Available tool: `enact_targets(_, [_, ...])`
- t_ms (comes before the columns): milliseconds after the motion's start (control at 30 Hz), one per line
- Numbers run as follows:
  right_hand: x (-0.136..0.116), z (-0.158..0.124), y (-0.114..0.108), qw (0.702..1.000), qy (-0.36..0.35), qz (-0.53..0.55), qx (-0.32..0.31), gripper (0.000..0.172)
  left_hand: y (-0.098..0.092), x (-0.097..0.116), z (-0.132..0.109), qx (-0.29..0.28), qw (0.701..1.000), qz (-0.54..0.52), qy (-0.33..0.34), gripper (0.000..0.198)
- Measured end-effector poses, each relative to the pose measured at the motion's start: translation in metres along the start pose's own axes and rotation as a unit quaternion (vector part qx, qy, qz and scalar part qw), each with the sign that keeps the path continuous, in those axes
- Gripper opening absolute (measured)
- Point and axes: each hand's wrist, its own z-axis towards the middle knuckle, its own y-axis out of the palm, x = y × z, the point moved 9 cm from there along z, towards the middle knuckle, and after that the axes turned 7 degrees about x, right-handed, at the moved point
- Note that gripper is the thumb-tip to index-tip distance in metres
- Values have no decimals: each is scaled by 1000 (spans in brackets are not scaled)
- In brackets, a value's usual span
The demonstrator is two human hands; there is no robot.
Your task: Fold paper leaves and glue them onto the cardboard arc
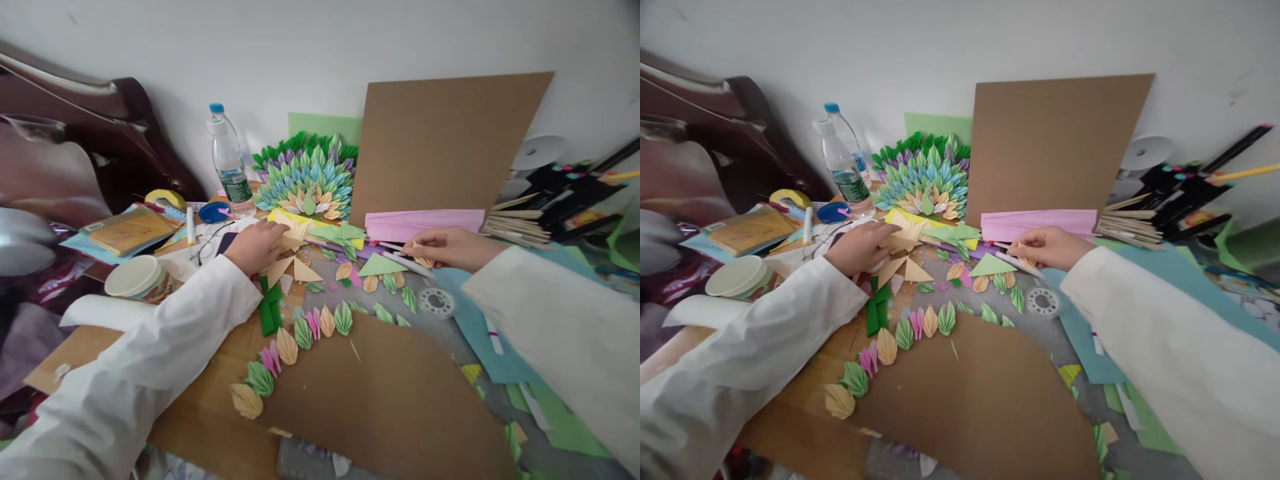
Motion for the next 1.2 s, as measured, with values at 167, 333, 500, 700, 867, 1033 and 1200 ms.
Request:
enact_targets(167, [4,-6,34,994,-54,-60,-77,36,-16,46,-4,-21,995,-41,94,29])
enact_targets(333, [-3,3,47,981,-134,-134,-38,18,6,96,-24,-121,958,-125,228,28])
enact_targets(500, [-5,3,55,975,-153,-160,-31,21,35,84,-21,-128,966,-95,202,33])
enact_targets(700, [11,5,57,986,-98,-137,-3,26,39,68,-12,-120,970,-85,195,31])
enact_targets(867, [11,11,36,994,-83,-73,25,26,29,57,-7,-89,976,-73,185,25])
enact_targets(1033, [-8,20,21,996,-66,-26,48,33,6,38,8,-22,989,-36,145,24])
enact_targets(1200, [-39,37,47,995,-85,-45,29,16,-5,29,14,5,992,-6,128,27])
